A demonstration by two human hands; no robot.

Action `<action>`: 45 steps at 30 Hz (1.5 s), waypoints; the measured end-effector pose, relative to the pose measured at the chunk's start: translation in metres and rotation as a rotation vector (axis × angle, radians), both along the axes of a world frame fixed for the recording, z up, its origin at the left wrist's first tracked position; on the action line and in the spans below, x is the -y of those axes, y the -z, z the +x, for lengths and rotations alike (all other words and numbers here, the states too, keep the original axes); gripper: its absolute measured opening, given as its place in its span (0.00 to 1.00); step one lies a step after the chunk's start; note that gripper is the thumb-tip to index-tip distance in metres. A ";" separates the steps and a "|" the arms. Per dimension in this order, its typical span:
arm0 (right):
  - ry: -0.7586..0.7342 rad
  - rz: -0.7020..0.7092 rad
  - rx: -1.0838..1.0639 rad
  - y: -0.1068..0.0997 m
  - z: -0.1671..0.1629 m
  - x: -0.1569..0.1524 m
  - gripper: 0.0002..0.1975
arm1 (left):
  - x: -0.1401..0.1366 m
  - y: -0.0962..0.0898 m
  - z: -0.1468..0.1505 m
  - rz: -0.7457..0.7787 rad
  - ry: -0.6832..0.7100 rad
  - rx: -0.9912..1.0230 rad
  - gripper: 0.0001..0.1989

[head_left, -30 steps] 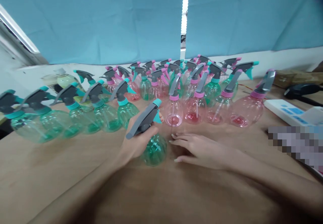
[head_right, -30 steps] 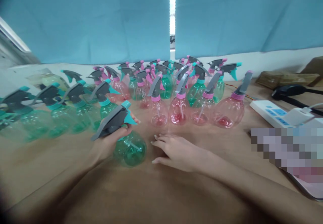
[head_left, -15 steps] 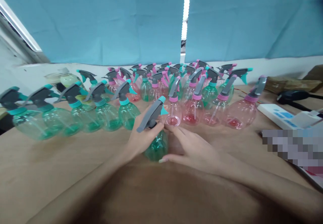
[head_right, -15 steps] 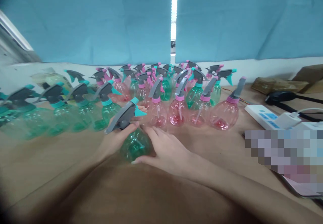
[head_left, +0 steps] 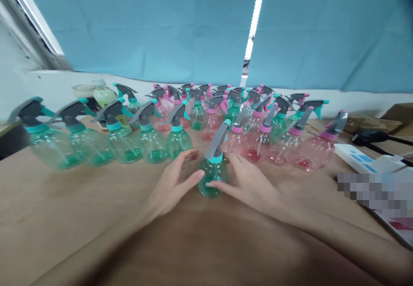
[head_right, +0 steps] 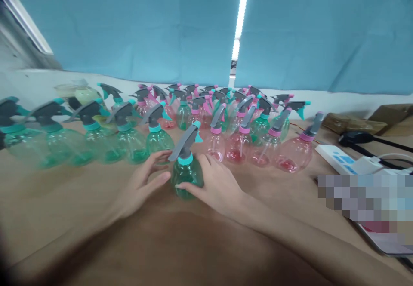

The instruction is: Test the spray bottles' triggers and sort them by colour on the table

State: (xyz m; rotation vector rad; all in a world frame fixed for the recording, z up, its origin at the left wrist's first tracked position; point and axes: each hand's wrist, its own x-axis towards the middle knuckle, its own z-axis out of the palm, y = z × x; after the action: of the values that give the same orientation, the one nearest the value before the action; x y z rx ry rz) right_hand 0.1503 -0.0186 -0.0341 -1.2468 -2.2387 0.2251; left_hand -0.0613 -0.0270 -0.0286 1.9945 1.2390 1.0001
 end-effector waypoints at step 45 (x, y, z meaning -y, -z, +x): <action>0.336 0.168 0.001 -0.012 0.061 -0.043 0.18 | -0.002 0.046 0.059 0.071 0.506 -0.719 0.39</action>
State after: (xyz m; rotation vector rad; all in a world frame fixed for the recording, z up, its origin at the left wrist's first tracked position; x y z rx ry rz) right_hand 0.2117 0.0242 -0.0220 -1.5003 -1.9636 -0.0905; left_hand -0.0027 -0.0245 -0.0748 2.6477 0.9247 0.0678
